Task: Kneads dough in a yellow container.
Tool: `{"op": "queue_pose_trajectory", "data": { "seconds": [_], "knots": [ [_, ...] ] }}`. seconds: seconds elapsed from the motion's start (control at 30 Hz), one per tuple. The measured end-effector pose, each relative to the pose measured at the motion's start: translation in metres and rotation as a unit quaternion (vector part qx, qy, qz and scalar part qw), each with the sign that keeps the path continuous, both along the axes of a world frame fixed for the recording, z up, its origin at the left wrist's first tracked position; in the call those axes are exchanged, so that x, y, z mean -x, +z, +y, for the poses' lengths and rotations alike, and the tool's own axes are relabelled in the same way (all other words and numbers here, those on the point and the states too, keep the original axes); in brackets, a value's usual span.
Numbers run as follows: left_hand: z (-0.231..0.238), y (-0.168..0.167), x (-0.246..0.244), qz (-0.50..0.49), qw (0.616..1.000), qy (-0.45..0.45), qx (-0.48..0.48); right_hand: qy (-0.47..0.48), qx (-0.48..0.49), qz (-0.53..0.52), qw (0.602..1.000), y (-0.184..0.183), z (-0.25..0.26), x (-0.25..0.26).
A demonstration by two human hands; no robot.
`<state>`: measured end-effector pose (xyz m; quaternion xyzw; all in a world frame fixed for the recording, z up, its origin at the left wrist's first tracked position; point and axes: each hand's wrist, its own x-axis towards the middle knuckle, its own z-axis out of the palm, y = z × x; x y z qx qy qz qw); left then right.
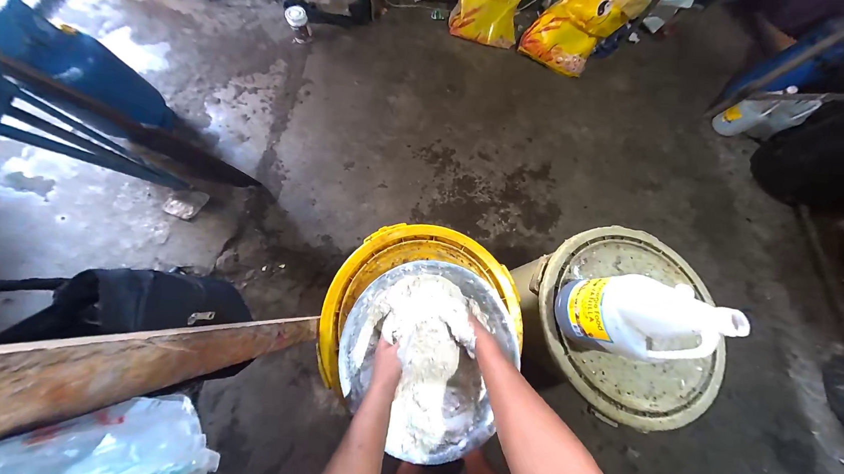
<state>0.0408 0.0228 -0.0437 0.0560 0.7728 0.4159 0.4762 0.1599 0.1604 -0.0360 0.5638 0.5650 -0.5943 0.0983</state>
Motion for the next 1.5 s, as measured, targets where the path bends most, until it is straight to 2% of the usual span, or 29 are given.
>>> {"op": "queue_pose_trajectory", "data": {
  "seconds": [0.1, 0.2, 0.27, 0.4, 0.47, 0.57, 0.63, 0.7, 0.83, 0.97, 1.13, 1.23, 1.3, 1.43, 1.5],
  "knots": [
    [-0.003, -0.007, -0.009, -0.051, 0.995, 0.077, 0.025, -0.029, 0.051, -0.005, 0.998, 0.002, -0.023, -0.001],
    [-0.007, -0.001, -0.018, -0.079, 0.987, 0.132, 0.044, 0.026, 0.015, 0.026, 0.999, 0.026, -0.038, 0.007],
    [-0.003, 0.006, -0.025, -0.109, 0.978, 0.174, 0.024, 0.062, -0.030, 0.045, 0.997, 0.028, -0.042, 0.013],
    [0.005, 0.012, -0.022, -0.149, 0.962, 0.218, -0.065, 0.084, -0.066, 0.008, 0.994, 0.023, -0.051, 0.019],
    [0.008, 0.018, -0.017, -0.167, 0.956, 0.231, -0.064, 0.072, -0.075, 0.027, 0.994, 0.031, -0.060, 0.022],
    [0.001, 0.035, -0.012, -0.175, 0.966, 0.190, -0.029, 0.140, -0.083, -0.050, 0.985, 0.035, -0.054, 0.016],
    [-0.009, 0.046, -0.012, -0.124, 0.984, 0.126, -0.004, 0.193, -0.099, -0.131, 0.967, 0.044, -0.040, 0.013],
    [-0.017, 0.056, -0.015, -0.041, 0.998, 0.046, -0.007, 0.206, -0.118, -0.164, 0.957, 0.060, -0.025, 0.012],
    [-0.042, 0.052, -0.027, 0.068, 0.998, -0.009, -0.016, 0.243, -0.188, -0.130, 0.943, 0.076, 0.000, 0.018],
    [-0.061, 0.046, -0.038, 0.111, 0.994, -0.019, 0.012, 0.330, -0.245, -0.033, 0.911, 0.057, 0.018, 0.035],
    [-0.075, 0.066, -0.078, 0.112, 0.989, 0.084, 0.055, 0.433, -0.202, -0.035, 0.878, 0.023, 0.034, 0.048],
    [-0.075, 0.069, -0.113, 0.066, 0.983, 0.146, 0.085, 0.434, -0.160, -0.032, 0.886, 0.011, 0.045, 0.049],
    [-0.064, 0.054, -0.131, 0.048, 0.973, 0.203, 0.099, 0.435, -0.125, -0.027, 0.891, 0.001, 0.053, 0.050],
    [-0.038, 0.009, -0.143, 0.081, 0.950, 0.280, 0.111, 0.418, -0.047, 0.014, 0.907, -0.018, 0.050, 0.042],
    [-0.024, 0.007, -0.135, 0.079, 0.938, 0.317, 0.119, 0.400, 0.005, 0.066, 0.914, -0.020, 0.039, 0.031]
  ]
}}
